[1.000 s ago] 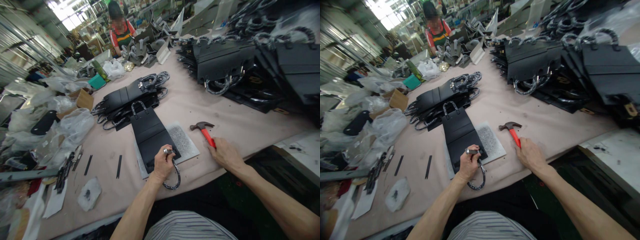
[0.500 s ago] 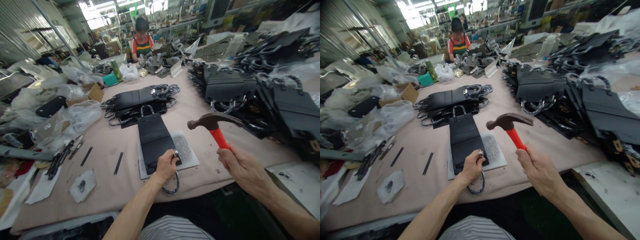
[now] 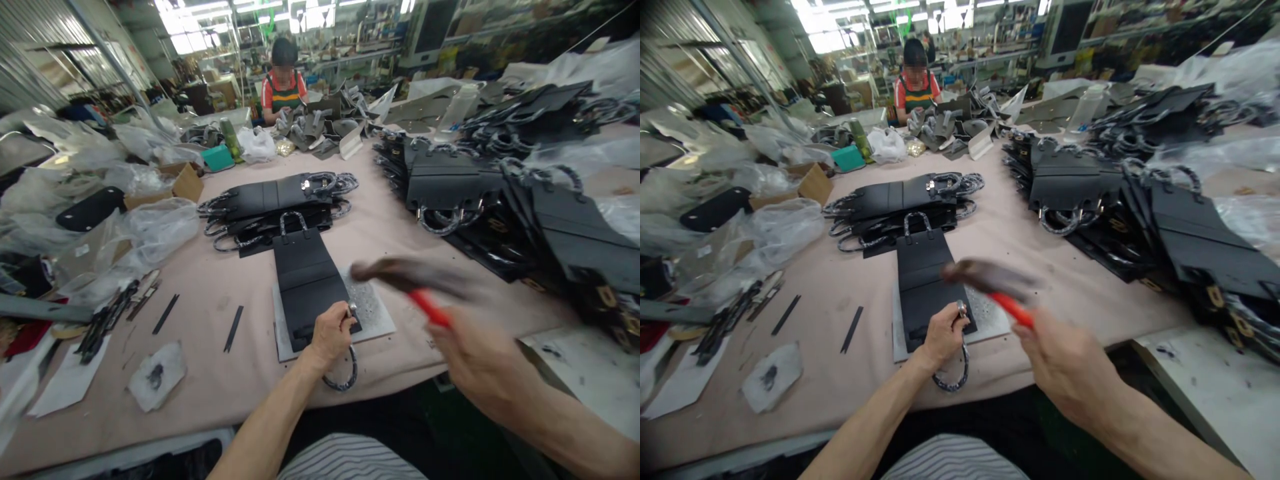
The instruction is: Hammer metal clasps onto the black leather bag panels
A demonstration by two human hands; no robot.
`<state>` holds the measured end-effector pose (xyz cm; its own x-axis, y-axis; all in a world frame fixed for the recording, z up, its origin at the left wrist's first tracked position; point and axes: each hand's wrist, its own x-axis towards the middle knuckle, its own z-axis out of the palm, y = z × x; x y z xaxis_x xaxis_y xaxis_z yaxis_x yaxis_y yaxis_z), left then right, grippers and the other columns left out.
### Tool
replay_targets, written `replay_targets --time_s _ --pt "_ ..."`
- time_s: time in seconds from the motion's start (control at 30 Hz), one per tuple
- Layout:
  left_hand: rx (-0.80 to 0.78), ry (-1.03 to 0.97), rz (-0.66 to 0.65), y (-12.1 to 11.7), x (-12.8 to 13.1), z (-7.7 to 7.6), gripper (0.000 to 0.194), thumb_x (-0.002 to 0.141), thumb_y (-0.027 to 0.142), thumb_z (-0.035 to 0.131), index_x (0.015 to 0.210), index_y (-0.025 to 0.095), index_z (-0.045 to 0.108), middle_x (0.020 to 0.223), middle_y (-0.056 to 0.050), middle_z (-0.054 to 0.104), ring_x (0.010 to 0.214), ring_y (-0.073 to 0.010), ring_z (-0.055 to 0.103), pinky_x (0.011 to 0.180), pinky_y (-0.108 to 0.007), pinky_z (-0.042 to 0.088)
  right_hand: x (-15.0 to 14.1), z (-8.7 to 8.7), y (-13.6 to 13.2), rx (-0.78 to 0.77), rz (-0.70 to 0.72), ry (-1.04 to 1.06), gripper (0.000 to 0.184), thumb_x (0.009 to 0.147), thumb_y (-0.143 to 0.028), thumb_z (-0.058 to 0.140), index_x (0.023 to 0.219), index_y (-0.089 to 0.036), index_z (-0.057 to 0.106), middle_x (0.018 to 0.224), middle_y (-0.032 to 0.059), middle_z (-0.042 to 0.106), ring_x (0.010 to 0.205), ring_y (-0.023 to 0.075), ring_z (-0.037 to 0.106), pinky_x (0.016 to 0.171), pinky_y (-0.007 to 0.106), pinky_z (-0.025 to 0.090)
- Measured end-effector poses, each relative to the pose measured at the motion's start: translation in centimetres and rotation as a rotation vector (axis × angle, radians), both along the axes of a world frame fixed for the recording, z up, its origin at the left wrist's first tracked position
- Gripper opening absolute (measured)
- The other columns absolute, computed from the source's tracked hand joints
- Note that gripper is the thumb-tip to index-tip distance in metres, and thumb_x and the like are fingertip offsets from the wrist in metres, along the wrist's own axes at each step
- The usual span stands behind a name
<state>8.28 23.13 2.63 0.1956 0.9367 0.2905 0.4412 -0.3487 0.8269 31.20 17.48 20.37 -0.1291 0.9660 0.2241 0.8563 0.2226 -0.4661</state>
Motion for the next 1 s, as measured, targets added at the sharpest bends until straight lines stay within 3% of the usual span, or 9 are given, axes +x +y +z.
replay_targets --time_s 0.13,0.33,0.47,0.57,0.63,0.7,0.8,0.87,1.0 --pt "-0.002 -0.015 -0.019 0.0 -0.2 -0.1 0.013 0.087 0.008 0.059 0.087 0.021 0.062 0.094 -0.004 0.069 0.089 -0.0191 0.066 0.083 -0.029 0.052 1.5 -3.9 1.0 -0.205 0.087 -0.172 0.044 0.099 -0.062 0.034 0.076 -0.027 0.046 0.049 -0.0018 0.047 0.039 0.0158 0.037 0.049 0.033 0.015" --pt "-0.015 -0.01 -0.033 0.1 -0.3 0.2 0.016 0.086 0.006 0.059 0.088 0.021 0.064 0.095 -0.004 0.07 0.091 -0.0195 0.067 0.084 -0.03 0.053 5.3 -10.5 4.6 -0.426 -0.104 -0.033 0.041 0.102 -0.049 0.029 0.073 -0.024 0.045 0.055 -0.0011 0.054 0.048 0.0157 0.052 0.051 0.028 0.036" --pt "0.017 -0.003 -0.028 0.3 -0.3 0.0 0.017 0.085 0.005 0.061 0.088 0.022 0.065 0.097 -0.004 0.071 0.094 -0.0208 0.068 0.088 -0.032 0.055 5.2 -14.8 6.7 -0.363 -0.231 -0.118 0.034 0.1 -0.038 0.035 0.084 -0.019 0.058 0.072 0.0077 0.066 0.06 0.021 0.06 0.059 0.033 0.047" --pt "0.014 0.007 -0.037 0.3 -0.5 0.0 0.017 0.085 0.006 0.062 0.089 0.022 0.065 0.1 -0.005 0.071 0.099 -0.022 0.068 0.093 -0.035 0.056 2.3 -15.9 6.7 -0.126 -0.149 -0.118 0.034 0.096 -0.033 0.046 0.119 -0.013 0.06 0.122 0.0228 0.064 0.105 0.0327 0.064 0.086 0.047 0.051" --pt "0.0 0.022 -0.049 0.3 -0.5 0.2 0.017 0.085 0.007 0.061 0.09 0.022 0.065 0.102 -0.005 0.072 0.101 -0.0223 0.068 0.094 -0.036 0.056 -0.7 -16.3 6.2 0.051 0.034 -0.079 0.041 0.097 -0.03 0.048 0.135 -0.015 0.053 0.141 0.0215 0.055 0.126 0.0339 0.054 0.101 0.05 0.046" --pt "-0.026 0.027 -0.059 0.1 -0.4 0.4 0.018 0.086 0.007 0.059 0.093 0.022 0.066 0.103 -0.005 0.072 0.1 -0.0217 0.068 0.094 -0.036 0.056 -3.6 -17.0 5.5 0.135 0.196 -0.043 0.042 0.098 -0.026 0.048 0.138 -0.017 0.053 0.14 0.0178 0.056 0.129 0.0312 0.052 0.105 0.049 0.045" --pt "-0.1 -0.077 -0.02 0.3 -0.1 0.7 0.014 0.087 0.013 0.059 0.093 0.021 0.067 0.101 -0.006 0.073 0.098 -0.0206 0.069 0.095 -0.036 0.056 -6.3 -18.6 4.6 0.113 0.237 -0.046 0.044 0.097 -0.02 0.045 0.14 -0.017 0.054 0.134 0.0162 0.06 0.124 0.0304 0.053 0.107 0.052 0.043" --pt "-0.184 -0.27 0.112 0.9 -0.4 0.9 0.009 0.091 0.025 0.059 0.092 0.019 0.066 0.098 -0.007 0.074 0.095 -0.0203 0.071 0.092 -0.037 0.057 -6.6 -19.5 4.3 0.093 0.221 -0.055 0.047 0.097 -0.02 0.046 0.143 -0.017 0.053 0.135 0.0159 0.059 0.125 0.0309 0.052 0.111 0.056 0.038" --pt "-0.314 -0.596 0.399 3.0 -4.1 2.4 0.041 0.093 0.056 0.055 0.098 0.016 0.062 0.096 -0.009 0.072 0.09 -0.021 0.073 0.079 -0.035 0.06 -5.9 -19.8 4.2 0.062 0.238 -0.048 0.045 0.098 -0.02 0.046 0.142 -0.018 0.053 0.137 0.0147 0.057 0.125 0.0297 0.05 0.114 0.054 0.035"
